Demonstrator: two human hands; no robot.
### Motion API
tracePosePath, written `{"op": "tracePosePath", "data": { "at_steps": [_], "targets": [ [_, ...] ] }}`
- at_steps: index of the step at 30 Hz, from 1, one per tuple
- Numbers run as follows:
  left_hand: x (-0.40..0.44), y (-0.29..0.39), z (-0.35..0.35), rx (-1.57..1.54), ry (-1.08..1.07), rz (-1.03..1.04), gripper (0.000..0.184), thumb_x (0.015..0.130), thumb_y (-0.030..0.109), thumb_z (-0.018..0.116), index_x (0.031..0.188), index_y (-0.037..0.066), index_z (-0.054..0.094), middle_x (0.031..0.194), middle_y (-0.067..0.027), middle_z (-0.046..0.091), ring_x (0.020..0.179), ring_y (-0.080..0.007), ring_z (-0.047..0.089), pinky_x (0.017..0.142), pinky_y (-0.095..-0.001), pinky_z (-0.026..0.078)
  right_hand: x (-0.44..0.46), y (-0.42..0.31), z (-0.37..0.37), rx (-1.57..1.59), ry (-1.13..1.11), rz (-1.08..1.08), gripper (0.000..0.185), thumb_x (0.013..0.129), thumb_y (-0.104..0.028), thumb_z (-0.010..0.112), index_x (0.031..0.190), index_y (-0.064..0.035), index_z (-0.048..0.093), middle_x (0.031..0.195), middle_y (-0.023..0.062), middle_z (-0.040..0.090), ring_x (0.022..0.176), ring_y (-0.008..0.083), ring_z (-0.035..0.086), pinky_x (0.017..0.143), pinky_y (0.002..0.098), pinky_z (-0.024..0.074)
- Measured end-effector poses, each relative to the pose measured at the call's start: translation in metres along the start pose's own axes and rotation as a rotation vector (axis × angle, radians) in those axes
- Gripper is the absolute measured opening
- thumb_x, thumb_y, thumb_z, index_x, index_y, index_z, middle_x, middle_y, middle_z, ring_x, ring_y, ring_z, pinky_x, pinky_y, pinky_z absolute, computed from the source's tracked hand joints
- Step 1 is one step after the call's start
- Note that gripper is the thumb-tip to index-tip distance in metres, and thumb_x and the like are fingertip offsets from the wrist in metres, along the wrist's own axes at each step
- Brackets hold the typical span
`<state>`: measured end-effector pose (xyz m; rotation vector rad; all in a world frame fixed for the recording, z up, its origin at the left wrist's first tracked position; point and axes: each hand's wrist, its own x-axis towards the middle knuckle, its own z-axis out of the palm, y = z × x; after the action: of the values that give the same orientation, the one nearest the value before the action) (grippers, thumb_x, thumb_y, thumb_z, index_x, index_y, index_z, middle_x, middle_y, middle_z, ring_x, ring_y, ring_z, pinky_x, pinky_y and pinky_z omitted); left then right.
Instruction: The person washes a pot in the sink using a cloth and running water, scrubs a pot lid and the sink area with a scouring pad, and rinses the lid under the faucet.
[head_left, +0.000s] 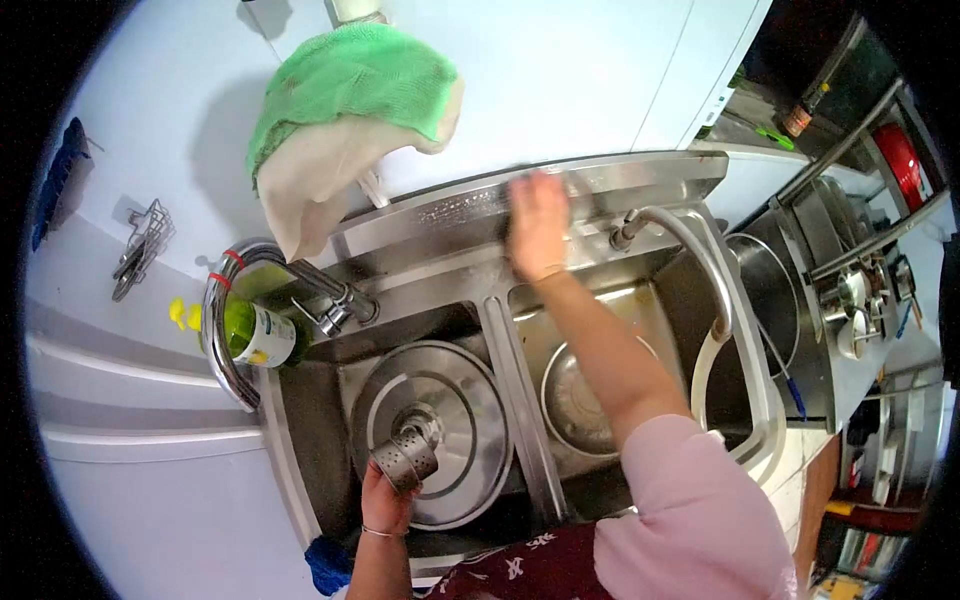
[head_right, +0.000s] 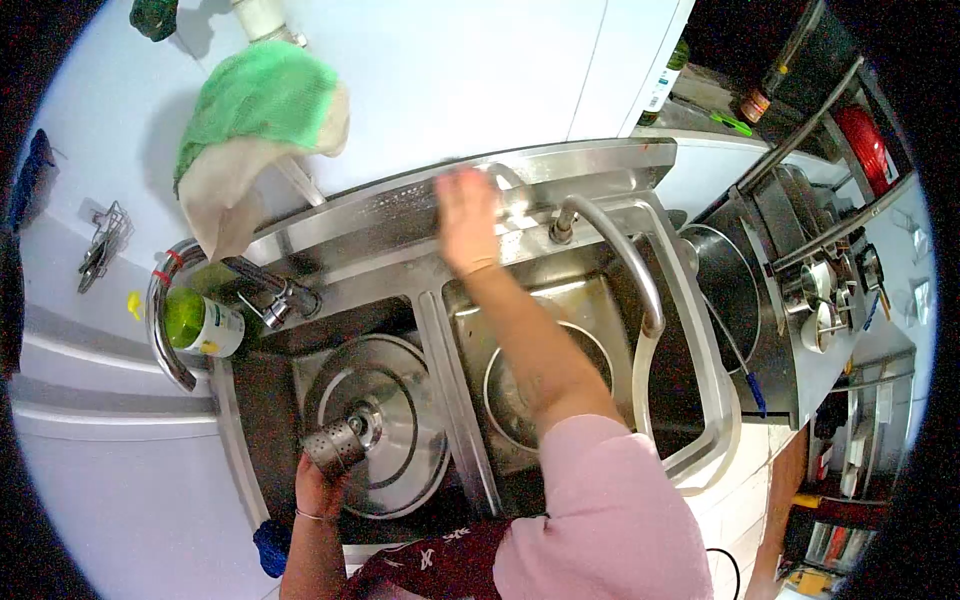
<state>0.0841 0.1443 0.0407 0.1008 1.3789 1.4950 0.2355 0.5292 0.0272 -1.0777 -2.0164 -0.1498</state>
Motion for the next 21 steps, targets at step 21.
{"op": "tracePosePath", "data": {
  "at_steps": [21],
  "targets": [
    [-0.020,-0.004,0.036,0.027,-0.033,-0.078,0.022,0.085,0.007,0.055,0.107,0.011,0.052,0.094,-0.0057,0.063,0.072,-0.0174,0.060,0.052,-0.0272,0.045,-0.002,-0.084,0.065,-0.272,-0.858,0.369,0.028,0.086,-0.021,0.047,0.094,-0.0087,0.070,0.102,0.0134,0.066,0.098,0.0320,0.060,0.098,0.0490,0.0327]
  ]
}}
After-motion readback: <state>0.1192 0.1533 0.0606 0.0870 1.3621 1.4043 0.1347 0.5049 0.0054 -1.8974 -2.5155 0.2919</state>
